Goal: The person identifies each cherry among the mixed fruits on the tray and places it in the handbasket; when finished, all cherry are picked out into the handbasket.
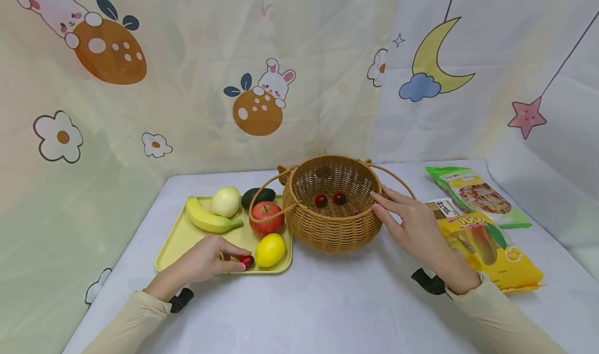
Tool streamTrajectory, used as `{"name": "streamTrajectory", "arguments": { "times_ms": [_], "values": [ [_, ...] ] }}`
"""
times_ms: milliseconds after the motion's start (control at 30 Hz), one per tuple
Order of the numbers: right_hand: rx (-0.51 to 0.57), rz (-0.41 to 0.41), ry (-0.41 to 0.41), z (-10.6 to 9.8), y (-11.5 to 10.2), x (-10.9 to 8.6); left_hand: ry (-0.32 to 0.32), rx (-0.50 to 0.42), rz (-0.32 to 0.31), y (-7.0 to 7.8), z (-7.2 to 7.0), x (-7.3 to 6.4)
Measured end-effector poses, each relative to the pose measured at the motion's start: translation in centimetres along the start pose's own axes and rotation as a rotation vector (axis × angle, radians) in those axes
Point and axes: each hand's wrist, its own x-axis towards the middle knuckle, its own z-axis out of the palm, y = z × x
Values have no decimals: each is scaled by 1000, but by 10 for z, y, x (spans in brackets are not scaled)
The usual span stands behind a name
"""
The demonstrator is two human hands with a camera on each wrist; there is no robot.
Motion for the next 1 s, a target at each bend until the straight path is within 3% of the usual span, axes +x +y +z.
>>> {"name": "streamTrajectory", "arguments": {
  "times_ms": [400, 633, 767, 1000],
  "values": [
    [4, -8, 14, -3, -1, 2, -8, -40, 0, 2, -2, 2],
    [-3, 8, -8, -3, -2, 0, -12, -1, 8, -1, -5, -3],
    [-4, 15, -18, -2, -1, 0, -1, 2, -1, -4, -18, -13],
    [5, 11, -8, -1, -1, 0, 77, 16, -34, 8, -59, -28]
  ]
}}
